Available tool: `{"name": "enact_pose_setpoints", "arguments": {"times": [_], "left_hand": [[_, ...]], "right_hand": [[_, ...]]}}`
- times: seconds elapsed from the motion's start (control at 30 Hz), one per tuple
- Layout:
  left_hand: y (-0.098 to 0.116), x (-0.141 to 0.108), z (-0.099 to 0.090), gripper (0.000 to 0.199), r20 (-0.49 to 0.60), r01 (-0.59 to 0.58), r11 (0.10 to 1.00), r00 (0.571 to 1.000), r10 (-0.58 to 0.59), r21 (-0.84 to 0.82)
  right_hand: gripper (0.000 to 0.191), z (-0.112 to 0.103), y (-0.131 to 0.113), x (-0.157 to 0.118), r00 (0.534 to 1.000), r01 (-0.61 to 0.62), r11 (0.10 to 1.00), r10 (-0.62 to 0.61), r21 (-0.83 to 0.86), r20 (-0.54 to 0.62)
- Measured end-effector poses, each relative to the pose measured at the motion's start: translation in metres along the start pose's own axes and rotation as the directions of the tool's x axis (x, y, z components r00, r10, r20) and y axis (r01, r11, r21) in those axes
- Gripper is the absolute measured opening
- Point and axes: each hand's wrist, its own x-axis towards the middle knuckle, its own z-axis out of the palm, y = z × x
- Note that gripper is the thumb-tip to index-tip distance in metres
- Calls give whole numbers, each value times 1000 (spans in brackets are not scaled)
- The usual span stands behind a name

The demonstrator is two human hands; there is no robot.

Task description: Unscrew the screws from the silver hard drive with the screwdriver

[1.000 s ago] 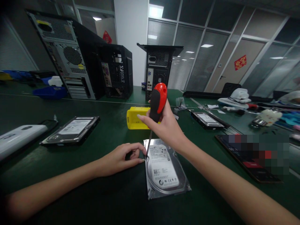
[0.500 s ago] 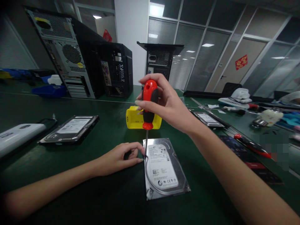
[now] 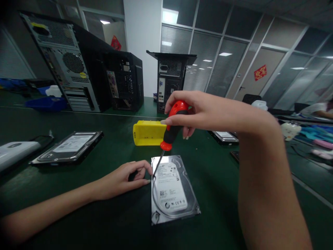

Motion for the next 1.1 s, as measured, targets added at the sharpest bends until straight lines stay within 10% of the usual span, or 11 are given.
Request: {"name": "enact_pose_setpoints", "arguments": {"times": [0.33, 0.7, 1.1], "left_hand": [[9, -1, 0, 18, -19, 11, 999, 1000, -10, 33], [11, 0, 0, 16, -3, -31, 998, 1000, 31, 55], [4, 12, 8, 18, -60, -64, 988, 995, 73, 140]], "right_hand": [[28, 9, -10, 7, 972, -31, 983, -12, -179, -233], [23, -3, -27, 6, 986, 113, 959, -141, 261, 91], [38, -11, -14, 25, 965, 214, 976, -206, -33, 165]]}}
